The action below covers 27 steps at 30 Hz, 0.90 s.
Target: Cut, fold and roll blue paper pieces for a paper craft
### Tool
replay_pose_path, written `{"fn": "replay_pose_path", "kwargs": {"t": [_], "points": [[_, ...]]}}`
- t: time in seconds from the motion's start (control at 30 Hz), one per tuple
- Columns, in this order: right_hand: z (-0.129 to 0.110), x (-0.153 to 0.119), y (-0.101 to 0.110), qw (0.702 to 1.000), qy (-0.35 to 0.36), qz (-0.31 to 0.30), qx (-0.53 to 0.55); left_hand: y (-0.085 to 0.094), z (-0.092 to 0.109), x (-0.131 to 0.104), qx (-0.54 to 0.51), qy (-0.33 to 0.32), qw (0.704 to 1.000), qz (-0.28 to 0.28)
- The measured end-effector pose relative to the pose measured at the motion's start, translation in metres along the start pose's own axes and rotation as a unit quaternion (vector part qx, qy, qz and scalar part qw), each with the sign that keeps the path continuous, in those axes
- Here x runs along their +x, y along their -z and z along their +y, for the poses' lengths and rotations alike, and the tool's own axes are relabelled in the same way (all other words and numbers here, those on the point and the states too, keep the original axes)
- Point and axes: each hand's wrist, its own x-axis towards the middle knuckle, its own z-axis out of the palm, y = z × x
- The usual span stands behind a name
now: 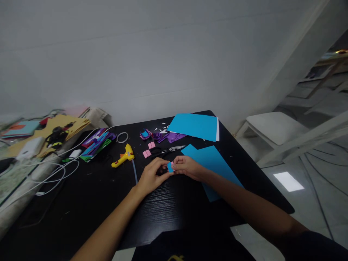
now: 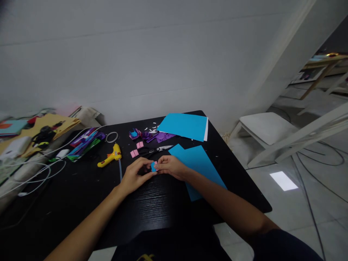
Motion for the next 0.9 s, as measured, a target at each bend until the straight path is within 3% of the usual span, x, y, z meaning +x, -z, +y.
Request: {"fn": "replay_pose_path", "kwargs": {"t": [0.9], "points": [[0.0003,-0.0036,-0.0051,0.999,-0.013,-0.018,-0.044,-0.0022,0.0054,0.0022,0.047,-0.038,0.998,-0.016]]}}
